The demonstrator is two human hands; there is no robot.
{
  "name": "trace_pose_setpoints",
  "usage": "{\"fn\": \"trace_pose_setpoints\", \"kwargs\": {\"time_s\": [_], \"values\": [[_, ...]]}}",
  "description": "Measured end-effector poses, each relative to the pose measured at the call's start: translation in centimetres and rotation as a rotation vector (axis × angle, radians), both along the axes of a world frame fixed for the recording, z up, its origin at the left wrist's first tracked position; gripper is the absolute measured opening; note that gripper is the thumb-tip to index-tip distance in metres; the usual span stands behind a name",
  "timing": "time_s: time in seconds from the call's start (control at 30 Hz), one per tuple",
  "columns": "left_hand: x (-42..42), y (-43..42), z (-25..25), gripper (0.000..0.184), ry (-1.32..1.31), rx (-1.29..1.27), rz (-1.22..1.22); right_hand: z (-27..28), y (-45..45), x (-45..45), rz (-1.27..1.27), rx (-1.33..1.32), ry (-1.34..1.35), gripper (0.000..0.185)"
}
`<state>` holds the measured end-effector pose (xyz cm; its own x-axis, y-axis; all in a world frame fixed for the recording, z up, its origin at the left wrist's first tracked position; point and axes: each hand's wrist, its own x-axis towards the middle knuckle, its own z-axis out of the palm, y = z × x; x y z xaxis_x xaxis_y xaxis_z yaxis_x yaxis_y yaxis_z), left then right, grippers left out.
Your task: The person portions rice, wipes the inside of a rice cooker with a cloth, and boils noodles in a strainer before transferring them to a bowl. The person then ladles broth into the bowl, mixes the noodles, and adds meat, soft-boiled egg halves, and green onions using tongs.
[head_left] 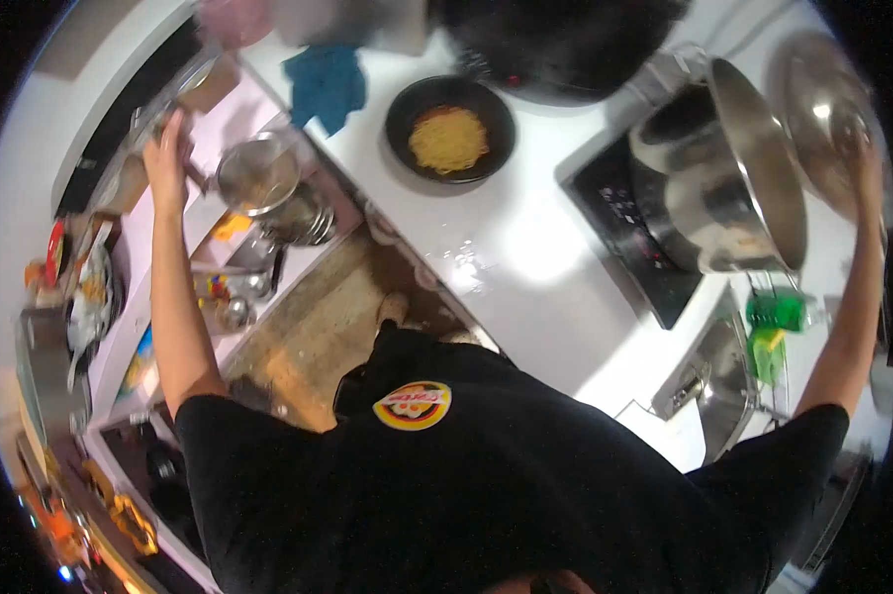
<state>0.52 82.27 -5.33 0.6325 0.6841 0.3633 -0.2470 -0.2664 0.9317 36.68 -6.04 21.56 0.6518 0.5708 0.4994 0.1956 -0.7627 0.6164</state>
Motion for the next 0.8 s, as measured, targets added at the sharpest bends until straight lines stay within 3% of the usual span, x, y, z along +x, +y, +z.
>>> {"fn": "trace_pose_setpoints", "kwargs": {"time_s": [0.07, 0.13, 0.17, 0.2, 0.23, 0.27, 0.33, 0.4, 0.43, 0.47, 0.5, 0.57, 0.67, 0.73, 0.8], "values": [[0.3, 3.2, -4.4, 0.022, 0.085, -0.149, -0.023, 0.9, 2.5, -3.2, -0.049, 0.131, 0.070, 0.050], [-0.1, 8.9, -10.8, 0.024, 0.192, -0.225, -0.288, 1.9, 4.0, -6.0, -0.017, 0.136, 0.087, 0.050], [-0.7, 8.1, -11.7, 0.042, 0.387, -0.137, -0.246, 2.0, 2.2, -5.8, 0.176, 0.161, 0.087, 0.052], [-1.6, 8.7, -12.5, 0.057, 0.634, 0.109, -0.285, 2.3, 5.4, -8.2, 0.118, 0.314, 0.197, 0.055], [-2.1, 9.0, -12.9, 0.061, 0.690, 0.209, -0.333, 2.4, 8.6, -10.7, 0.125, 0.171, 0.051, 0.032], [-2.5, 8.6, -12.7, 0.061, 0.654, 0.231, -0.363, 2.4, 11.6, -12.9, 0.137, 0.023, -0.082, 0.014], [-4.1, 7.1, -12.1, 0.065, 0.805, -0.027, -0.154, 3.1, 16.2, -16.3, -0.201, 0.245, 0.246, 0.020], [-5.1, 7.9, -11.3, 0.068, 0.923, -0.046, -0.188, 3.4, 17.2, -15.7, -0.146, 0.323, 0.636, 0.059], [-5.7, 7.8, -11.0, 0.063, 0.940, -0.048, -0.197, 2.3, 12.9, -12.7, 0.019, 0.251, 0.481, 0.062], [-6.1, 8.0, -10.8, 0.058, 0.960, -0.051, -0.202, 1.9, 13.9, -13.4, 0.016, 0.263, 0.464, 0.062], [-6.5, 8.9, -11.0, 0.058, 0.946, -0.037, -0.201, 1.2, 16.2, -14.4, -0.085, 0.351, 0.623, 0.063], [-6.6, 10.4, -12.0, 0.039, 1.083, -0.193, -0.296, 0.1, 17.8, -14.5, -0.192, 0.462, 0.827, 0.063], [-7.6, 8.9, -8.1, 0.041, 1.366, -0.098, -0.247, -2.4, 18.4, -13.0, -0.228, 0.489, 0.904, 0.062], [-8.7, 8.8, -5.9, 0.043, 1.334, -0.106, -0.224, -3.3, 19.5, -12.7, -0.287, 0.491, 0.977, 0.060], [-9.2, 9.3, -3.7, 0.053, 1.504, -0.092, -0.294, -4.2, 19.8, -12.1, -0.302, 0.488, 0.985, 0.060]]}}
